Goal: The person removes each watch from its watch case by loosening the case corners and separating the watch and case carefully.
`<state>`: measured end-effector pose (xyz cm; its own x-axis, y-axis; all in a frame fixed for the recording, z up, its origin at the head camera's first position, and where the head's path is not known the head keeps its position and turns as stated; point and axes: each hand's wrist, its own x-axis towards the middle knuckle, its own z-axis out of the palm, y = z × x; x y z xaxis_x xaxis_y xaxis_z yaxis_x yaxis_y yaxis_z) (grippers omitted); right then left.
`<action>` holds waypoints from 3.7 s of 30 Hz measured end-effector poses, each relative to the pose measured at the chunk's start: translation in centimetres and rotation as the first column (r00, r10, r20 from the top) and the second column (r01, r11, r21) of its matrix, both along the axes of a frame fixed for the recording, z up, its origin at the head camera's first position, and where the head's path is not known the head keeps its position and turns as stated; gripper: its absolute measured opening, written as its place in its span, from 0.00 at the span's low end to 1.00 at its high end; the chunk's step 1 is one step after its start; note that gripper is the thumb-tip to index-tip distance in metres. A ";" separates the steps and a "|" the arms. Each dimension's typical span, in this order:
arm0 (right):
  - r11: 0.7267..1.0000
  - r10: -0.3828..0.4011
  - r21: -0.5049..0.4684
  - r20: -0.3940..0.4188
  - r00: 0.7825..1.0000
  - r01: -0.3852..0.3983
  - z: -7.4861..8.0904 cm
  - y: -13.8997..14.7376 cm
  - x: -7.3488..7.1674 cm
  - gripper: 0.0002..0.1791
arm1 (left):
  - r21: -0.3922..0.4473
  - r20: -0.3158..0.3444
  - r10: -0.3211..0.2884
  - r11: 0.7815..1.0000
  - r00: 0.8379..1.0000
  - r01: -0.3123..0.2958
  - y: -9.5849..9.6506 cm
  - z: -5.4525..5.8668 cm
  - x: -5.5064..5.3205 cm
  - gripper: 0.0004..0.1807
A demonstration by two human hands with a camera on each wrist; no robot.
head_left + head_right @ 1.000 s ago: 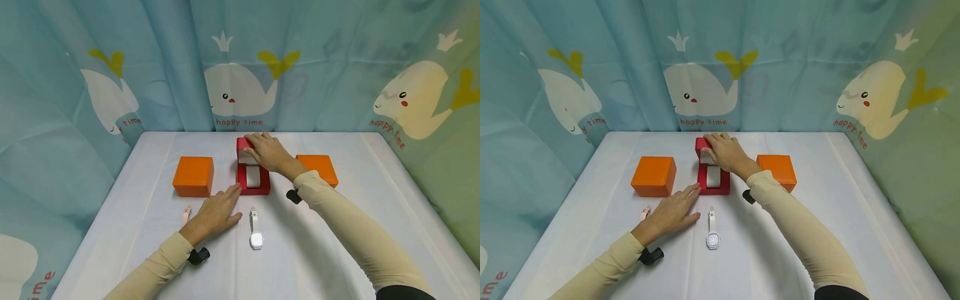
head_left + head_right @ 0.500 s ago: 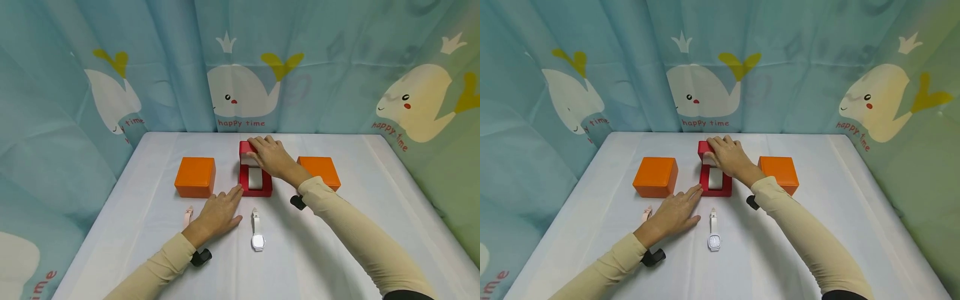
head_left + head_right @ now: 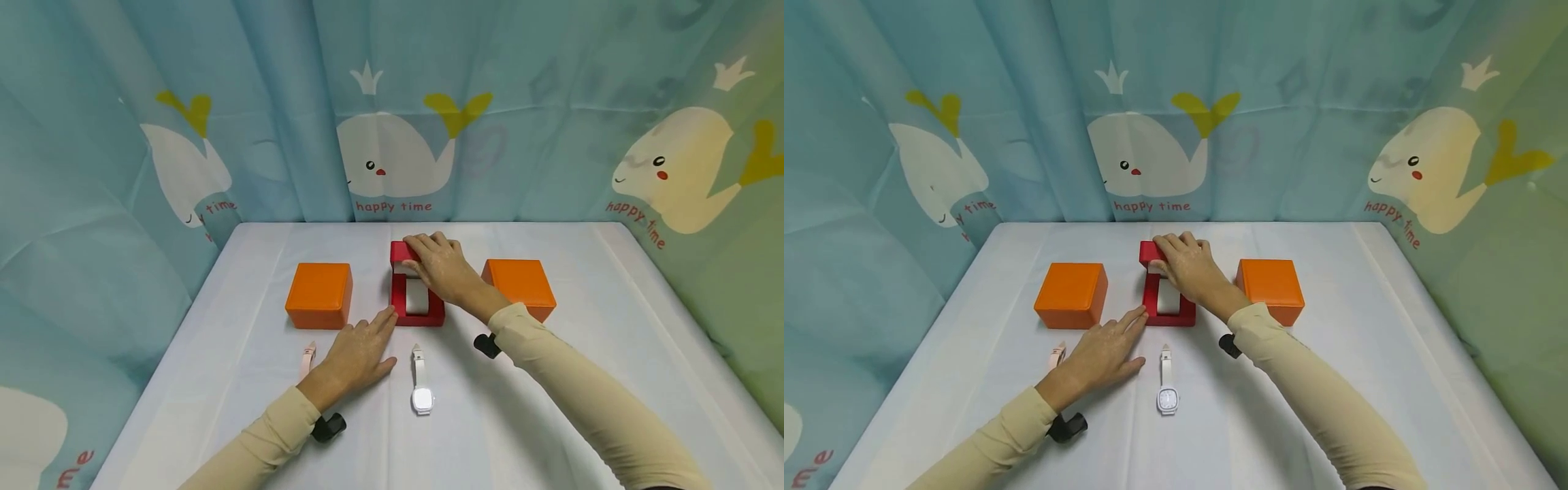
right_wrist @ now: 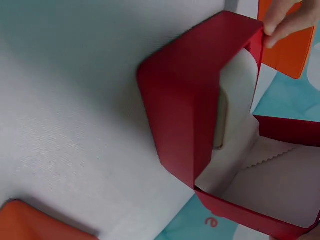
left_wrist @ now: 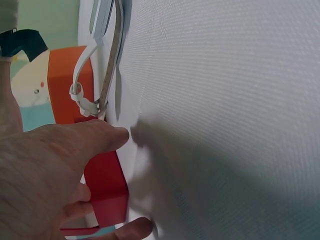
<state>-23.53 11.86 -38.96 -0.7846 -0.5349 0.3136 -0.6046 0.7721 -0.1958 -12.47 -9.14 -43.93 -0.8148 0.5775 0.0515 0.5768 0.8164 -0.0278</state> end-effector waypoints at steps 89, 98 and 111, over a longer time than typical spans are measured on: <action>0.956 0.282 0.208 -0.450 0.847 -0.208 -4.4 2.7 4.2 0.34 | 0.113 0.008 -0.023 0.993 1.000 0.022 -0.2 -0.1 -0.1 0.50; 0.949 0.313 0.123 -0.500 0.807 -0.291 -5.4 3.2 4.1 0.32 | 0.133 0.034 -0.013 0.991 0.999 0.009 -0.3 -0.1 0.1 0.49; 0.944 0.318 0.100 -0.537 0.781 -0.316 -5.5 2.9 3.9 0.31 | 0.142 0.082 -0.027 0.990 0.996 0.015 -0.4 -0.2 0.6 0.32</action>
<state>-19.64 14.74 -44.50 -0.2755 -0.7259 0.6302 -0.8215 0.5182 0.2377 -11.91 -9.54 -44.18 -0.8074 0.5863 0.0660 0.5894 0.7963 0.1361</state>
